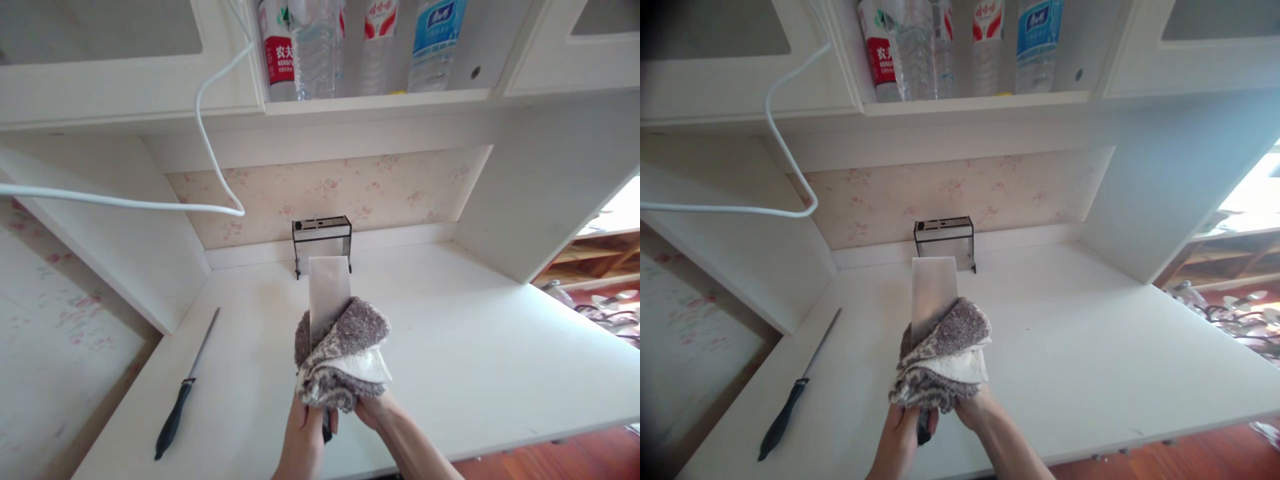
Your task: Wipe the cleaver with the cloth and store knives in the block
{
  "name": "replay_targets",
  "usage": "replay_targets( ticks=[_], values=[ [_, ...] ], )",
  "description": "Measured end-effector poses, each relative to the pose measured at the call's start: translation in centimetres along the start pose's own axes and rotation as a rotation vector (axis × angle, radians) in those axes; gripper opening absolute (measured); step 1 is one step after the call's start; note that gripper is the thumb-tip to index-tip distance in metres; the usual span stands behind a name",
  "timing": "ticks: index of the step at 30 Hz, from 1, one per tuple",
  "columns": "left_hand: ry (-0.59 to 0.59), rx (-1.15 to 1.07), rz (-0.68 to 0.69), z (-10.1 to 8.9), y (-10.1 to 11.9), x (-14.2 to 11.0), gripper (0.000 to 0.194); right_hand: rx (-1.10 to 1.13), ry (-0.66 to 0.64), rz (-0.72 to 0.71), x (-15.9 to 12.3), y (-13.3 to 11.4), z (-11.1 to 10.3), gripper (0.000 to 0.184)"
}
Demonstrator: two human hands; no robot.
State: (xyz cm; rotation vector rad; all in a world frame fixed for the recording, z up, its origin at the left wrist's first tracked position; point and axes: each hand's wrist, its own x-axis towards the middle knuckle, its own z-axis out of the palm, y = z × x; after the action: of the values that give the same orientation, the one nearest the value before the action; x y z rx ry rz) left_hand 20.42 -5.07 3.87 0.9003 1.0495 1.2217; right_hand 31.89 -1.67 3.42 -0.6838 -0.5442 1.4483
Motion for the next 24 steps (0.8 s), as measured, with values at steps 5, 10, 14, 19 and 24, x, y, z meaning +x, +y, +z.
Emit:
replay_targets(
  ticks=[5, 10, 14, 19, 24],
  values=[
    [-0.026, 0.125, -0.045, -0.2, 0.1, -0.2, 0.049, 0.064, 0.065, 0.034, -0.1, -0.1, 1.5, 0.041],
    [-0.186, 0.143, -0.05, -1.7, 1.7, 0.6, 0.044, 0.079, 0.043, 0.059, 0.5, -1.4, 1.6, 0.037],
    [-0.288, 0.163, -0.097, -3.5, 3.0, 0.7, 0.042, 0.107, 0.062, -0.007, 2.0, -3.1, 1.7, 0.043],
    [-0.365, 0.188, -0.161, -5.7, 4.6, 0.5, 0.038, 0.122, 0.037, -0.073, 4.5, -5.8, 1.8, 0.042],
    [-0.334, 0.139, -0.191, -7.7, 5.4, 0.3, 0.039, 0.128, 0.072, -0.189, 6.8, -7.8, 1.7, 0.038]
  ],
)
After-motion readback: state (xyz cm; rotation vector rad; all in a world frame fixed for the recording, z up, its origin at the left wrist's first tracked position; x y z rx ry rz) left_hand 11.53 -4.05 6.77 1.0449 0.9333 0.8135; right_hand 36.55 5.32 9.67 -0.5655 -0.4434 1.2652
